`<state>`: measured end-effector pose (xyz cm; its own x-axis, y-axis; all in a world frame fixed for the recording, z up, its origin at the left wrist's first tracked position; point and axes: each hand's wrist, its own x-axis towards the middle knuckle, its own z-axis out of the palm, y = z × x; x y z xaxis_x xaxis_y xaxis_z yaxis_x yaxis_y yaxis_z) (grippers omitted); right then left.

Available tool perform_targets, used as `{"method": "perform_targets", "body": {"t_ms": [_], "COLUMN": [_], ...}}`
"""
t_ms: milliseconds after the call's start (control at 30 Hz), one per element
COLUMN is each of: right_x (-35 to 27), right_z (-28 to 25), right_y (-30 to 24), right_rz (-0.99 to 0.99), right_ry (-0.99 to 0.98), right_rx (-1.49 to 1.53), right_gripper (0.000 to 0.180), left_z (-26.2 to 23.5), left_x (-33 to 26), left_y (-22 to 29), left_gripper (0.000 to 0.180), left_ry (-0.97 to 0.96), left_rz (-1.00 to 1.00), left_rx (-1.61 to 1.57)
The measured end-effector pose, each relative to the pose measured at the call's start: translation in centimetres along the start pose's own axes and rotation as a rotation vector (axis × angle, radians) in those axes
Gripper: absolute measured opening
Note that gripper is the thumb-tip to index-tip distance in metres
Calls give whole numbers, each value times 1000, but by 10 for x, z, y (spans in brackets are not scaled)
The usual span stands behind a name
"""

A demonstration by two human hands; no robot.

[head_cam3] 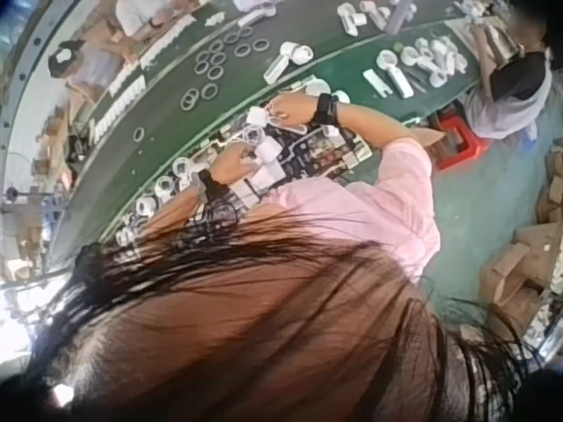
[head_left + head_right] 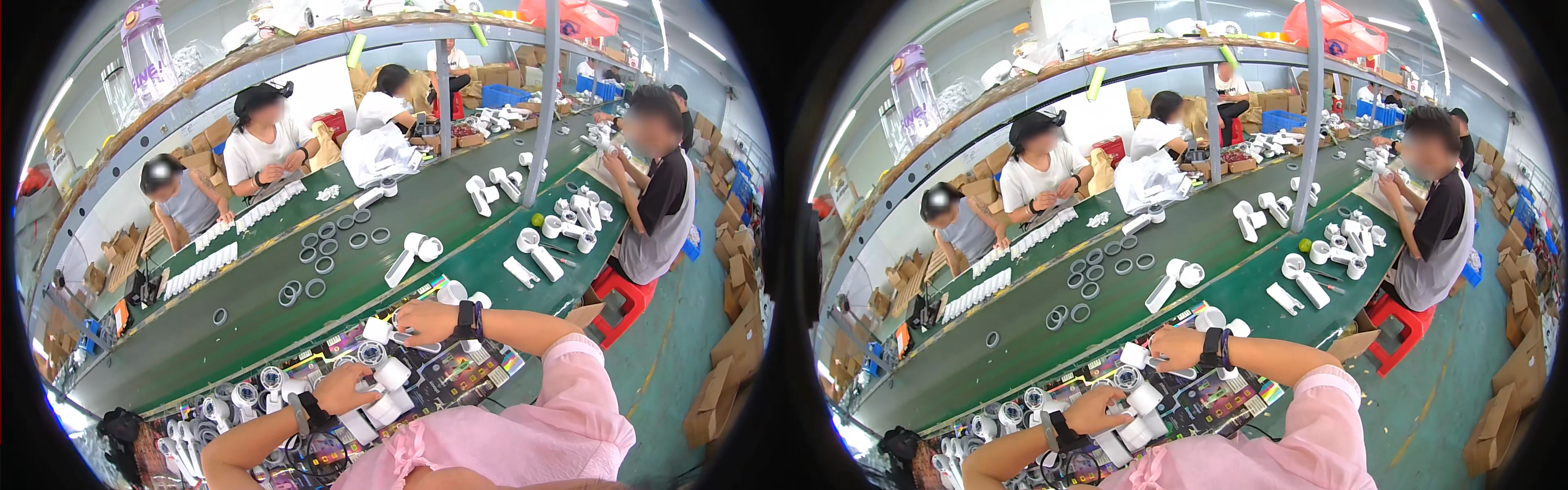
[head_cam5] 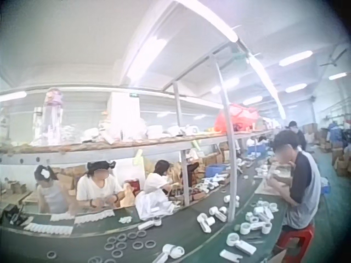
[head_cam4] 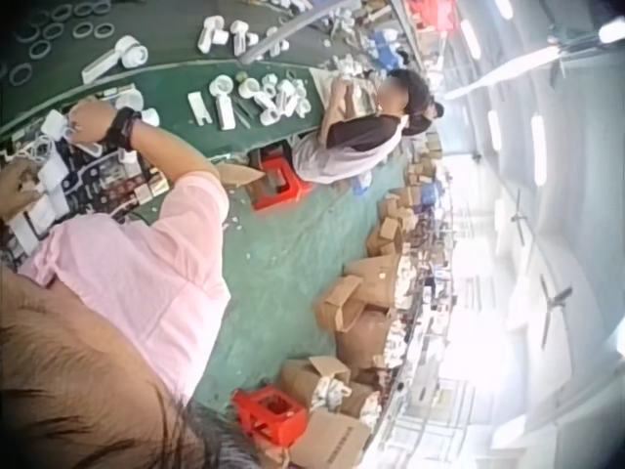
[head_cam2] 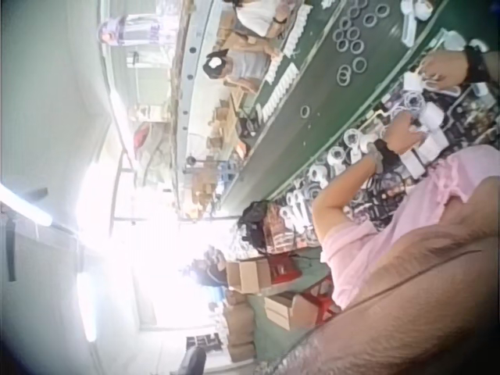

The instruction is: The recorder is assembling small white handheld fans on a factory production line, fitting components together and attaching outer rings.

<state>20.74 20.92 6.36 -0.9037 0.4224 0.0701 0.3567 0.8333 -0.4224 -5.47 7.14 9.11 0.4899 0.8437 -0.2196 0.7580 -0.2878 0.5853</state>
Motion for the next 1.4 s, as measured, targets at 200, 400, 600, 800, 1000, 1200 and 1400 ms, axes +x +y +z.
{"method": "perform_targets", "body": {"t_ms": [200,400,600,800,1000,1200,1400], "right_x": [-3,-7,-6,-6,-11,-12,-40], "right_z": [3,0,8,6,10,-12,-70], "right_y": [2,-4,2,-2,1,-12,-30], "right_rz": [-8,62,14,61,41,32,27], "right_ry": [15,-15,47,28,26,138,92], "right_rx": [2,37,31,57,42,50,89], "right_gripper": [30,32,36,37,37,42,47], "left_z": [2,11,9,9,9,-20,-70], "left_x": [-1,-1,1,1,-1,-21,-43], "left_y": [-3,-10,-11,-12,-7,-7,-39], "left_gripper": [58,56,53,51,42,27,28], "left_ry": [-66,-79,-112,-126,-58,94,189], "left_rz": [7,-4,-6,17,44,-16,-61], "left_rx": [33,-5,-13,-5,-87,-444,-847]}}
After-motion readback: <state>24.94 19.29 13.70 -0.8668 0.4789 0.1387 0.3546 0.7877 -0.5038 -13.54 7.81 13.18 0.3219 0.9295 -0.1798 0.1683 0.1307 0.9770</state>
